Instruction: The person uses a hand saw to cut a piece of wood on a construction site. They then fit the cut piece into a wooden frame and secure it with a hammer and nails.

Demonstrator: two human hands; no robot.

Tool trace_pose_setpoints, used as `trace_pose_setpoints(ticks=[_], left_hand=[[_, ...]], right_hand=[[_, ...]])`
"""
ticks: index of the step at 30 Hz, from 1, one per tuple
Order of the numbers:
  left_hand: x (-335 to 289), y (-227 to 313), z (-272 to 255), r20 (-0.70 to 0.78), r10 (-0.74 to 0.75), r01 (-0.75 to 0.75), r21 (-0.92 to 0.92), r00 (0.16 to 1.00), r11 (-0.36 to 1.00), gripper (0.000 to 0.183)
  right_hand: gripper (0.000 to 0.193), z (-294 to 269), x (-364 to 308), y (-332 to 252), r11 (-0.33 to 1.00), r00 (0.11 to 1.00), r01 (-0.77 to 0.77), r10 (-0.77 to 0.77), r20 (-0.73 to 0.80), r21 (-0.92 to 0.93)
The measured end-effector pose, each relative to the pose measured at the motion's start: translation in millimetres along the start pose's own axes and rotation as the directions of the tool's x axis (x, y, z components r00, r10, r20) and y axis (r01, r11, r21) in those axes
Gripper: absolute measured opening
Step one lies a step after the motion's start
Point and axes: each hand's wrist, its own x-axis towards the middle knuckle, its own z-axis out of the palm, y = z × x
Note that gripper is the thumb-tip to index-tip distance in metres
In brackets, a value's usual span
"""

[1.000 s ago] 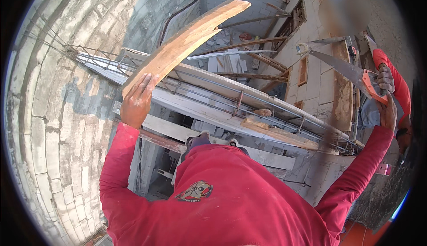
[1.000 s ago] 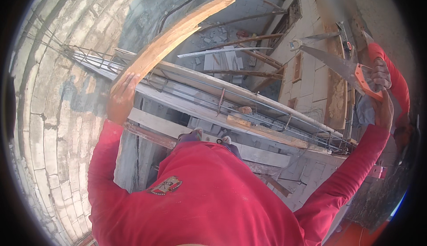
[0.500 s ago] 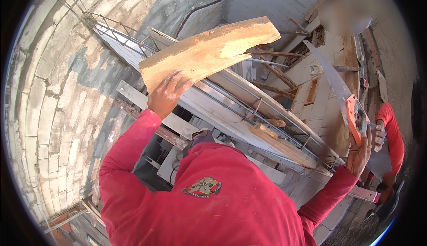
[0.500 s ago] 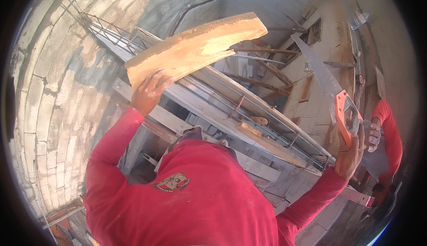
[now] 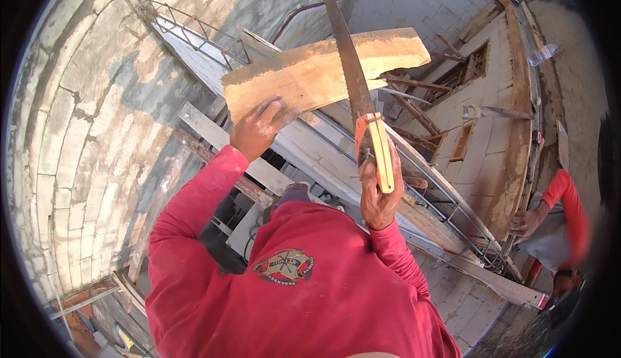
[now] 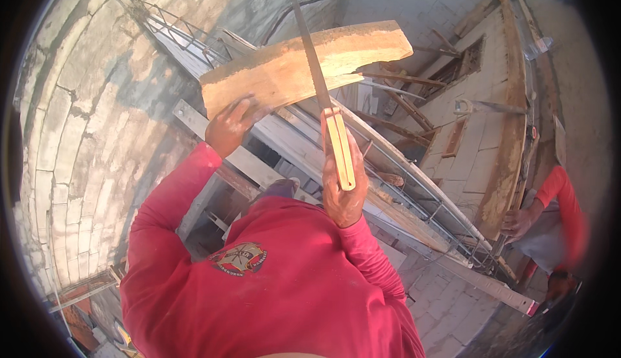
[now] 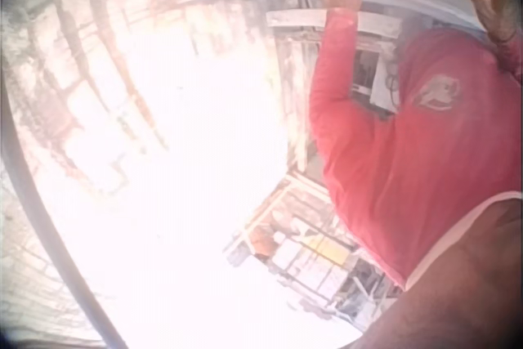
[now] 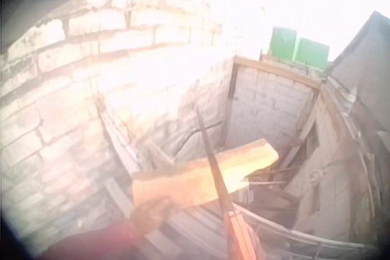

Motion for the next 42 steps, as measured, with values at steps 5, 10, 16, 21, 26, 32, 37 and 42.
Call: trace_pose_setpoints(ticks=[5, 10, 16, 21, 26, 32, 37, 42], left_hand=[[-1, 3, 1, 0.031, -0.021, 0.022, -0.023, 0.999, 0.999, 0.074], [3, 4, -3, 0.032, -0.031, 0.033, -0.074, 0.999, 0.997, 0.070], [8, 5, -9, 0.056, -0.023, 0.027, -0.070, 0.998, 0.997, 0.071], [6, 6, -7, 0.046, -0.003, 0.006, -0.056, 0.999, 0.998, 0.073], [4, 7, -8, 0.042, -0.025, 0.027, -0.050, 0.999, 0.998, 0.072], [8, 3, -7, 0.037, -0.020, 0.023, -0.078, 0.999, 0.997, 0.070], [8, 3, -8, 0.056, -0.022, 0.026, -0.066, 0.998, 0.997, 0.069], [7, 6, -9, 0.056, -0.061, 0.065, -0.078, 0.997, 0.995, 0.070]], right_hand=[[0.063, 27, -19, 41, 0.963, 0.978, 0.195, -0.175, 0.116, -0.188], [0.060, 37, -32, 47, 0.971, 0.976, 0.201, -0.186, 0.117, -0.133], [0.060, 36, -45, 40, 0.980, 0.977, 0.173, -0.158, 0.144, -0.100], [0.061, 34, -48, 30, 0.969, 0.980, 0.183, -0.165, 0.114, -0.169], [0.062, 31, -48, 18, 0.983, 0.983, 0.097, -0.070, 0.170, -0.154], [0.061, 24, -50, 5, 0.982, 0.982, 0.004, 0.032, 0.186, -0.190], [0.061, 17, -53, -2, 0.973, 0.979, 0.093, -0.051, 0.195, -0.212], [0.062, 14, -56, -5, 0.974, 0.974, -0.017, 0.067, 0.216, -0.225]])
